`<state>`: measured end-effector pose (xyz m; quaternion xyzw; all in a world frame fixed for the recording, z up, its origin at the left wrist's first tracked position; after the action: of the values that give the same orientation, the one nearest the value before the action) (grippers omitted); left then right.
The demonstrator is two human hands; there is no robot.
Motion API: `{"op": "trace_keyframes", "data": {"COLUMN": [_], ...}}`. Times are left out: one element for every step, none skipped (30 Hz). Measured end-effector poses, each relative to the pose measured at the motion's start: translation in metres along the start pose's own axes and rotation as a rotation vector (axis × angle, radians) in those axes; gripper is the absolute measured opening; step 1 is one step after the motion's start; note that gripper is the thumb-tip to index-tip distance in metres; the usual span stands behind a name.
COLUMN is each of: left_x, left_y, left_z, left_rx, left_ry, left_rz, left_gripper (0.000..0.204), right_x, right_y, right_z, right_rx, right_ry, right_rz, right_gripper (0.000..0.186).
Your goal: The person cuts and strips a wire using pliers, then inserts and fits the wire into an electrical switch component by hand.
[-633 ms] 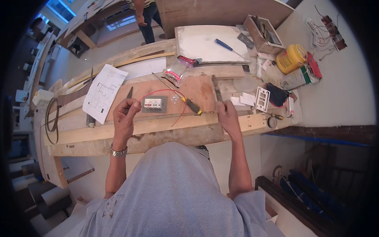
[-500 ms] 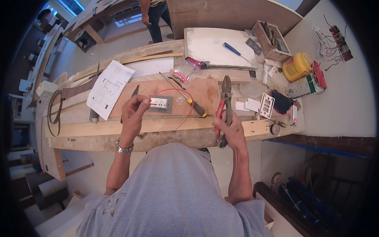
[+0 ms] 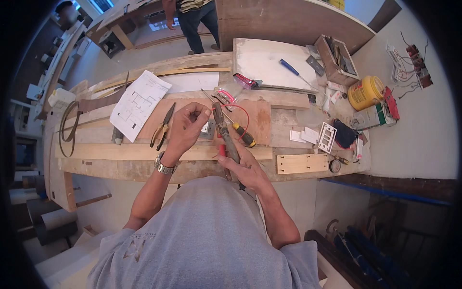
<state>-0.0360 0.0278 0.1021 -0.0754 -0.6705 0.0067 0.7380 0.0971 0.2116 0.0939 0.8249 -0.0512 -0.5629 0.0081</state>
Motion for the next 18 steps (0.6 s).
{"op": "trace_keyframes", "data": {"left_x": [0.003,0.007,0.01,0.011,0.012,0.012,0.011,0.008,0.007,0.009,0.012,0.014,0.015,0.015,0.015,0.013,0.009,0.008], "left_y": [0.0,0.001,0.001,0.0,-0.001,-0.003,-0.005,-0.007,-0.009,-0.009,-0.008,-0.008,-0.008,-0.009,-0.009,-0.009,-0.01,-0.01], "left_z": [0.0,-0.001,-0.001,-0.001,0.0,0.0,0.001,0.001,0.001,0.0,-0.001,-0.002,-0.003,-0.003,-0.003,-0.004,-0.004,-0.005], "left_rx": [0.011,-0.003,-0.016,-0.003,-0.01,-0.018,-0.007,-0.018,-0.03,-0.025,-0.024,-0.023,-0.022,-0.026,-0.031,-0.029,-0.025,-0.022], "left_ry": [0.0,0.012,0.024,0.025,0.029,0.032,0.033,0.06,0.086,0.085,0.071,0.058,0.058,0.054,0.05,0.049,0.069,0.089], "left_rz": [-0.002,0.001,0.004,0.002,0.005,0.008,0.006,0.05,0.095,0.093,0.103,0.114,0.112,0.125,0.138,0.137,0.15,0.162], "left_gripper": [0.022,0.021,0.021,0.021,0.02,0.019,0.019,0.019,0.018,0.018,0.017,0.016,0.016,0.016,0.015,0.015,0.015,0.014], "right_x": [-0.003,-0.006,-0.009,-0.009,-0.01,-0.01,-0.01,-0.01,-0.009,-0.007,-0.006,-0.005,-0.003,-0.001,0.0,-0.002,-0.004,-0.005], "right_y": [0.004,0.007,0.009,0.011,0.013,0.013,0.013,0.012,0.012,0.011,0.012,0.012,0.011,0.01,0.01,0.01,0.012,0.013], "right_z": [0.001,0.002,0.004,0.005,0.006,0.006,0.006,0.006,0.006,0.006,0.007,0.007,0.008,0.008,0.008,0.008,0.008,0.008], "right_rx": [-0.009,-0.009,-0.009,-0.019,-0.019,-0.017,-0.027,-0.014,-0.011,-0.005,0.019,0.043,0.043,0.042,0.042,0.041,0.034,0.028], "right_ry": [-0.001,-0.001,-0.001,-0.003,-0.038,-0.073,-0.073,-0.043,-0.028,-0.012,-0.07,-0.128,-0.128,-0.15,-0.173,-0.172,-0.162,-0.15], "right_rz": [-0.007,0.017,0.041,0.033,0.051,0.069,0.062,0.029,0.009,-0.01,-0.024,-0.039,-0.042,-0.072,-0.101,-0.103,-0.175,-0.246], "right_gripper": [0.058,0.057,0.057,0.057,0.054,0.052,0.052,0.05,0.05,0.049,0.048,0.047,0.047,0.046,0.044,0.044,0.056,0.073]}}
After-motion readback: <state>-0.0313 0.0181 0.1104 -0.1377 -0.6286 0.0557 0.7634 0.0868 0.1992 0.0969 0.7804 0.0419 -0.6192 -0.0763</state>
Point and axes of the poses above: each hand's wrist, its own z-axis towards the middle knuckle, its own y-axis out of the palm, x = y × z, the point moved 2 cm from there along z, towards the middle knuckle, and after that the axes turned 13 degrees about x, right-handed, at the moved point
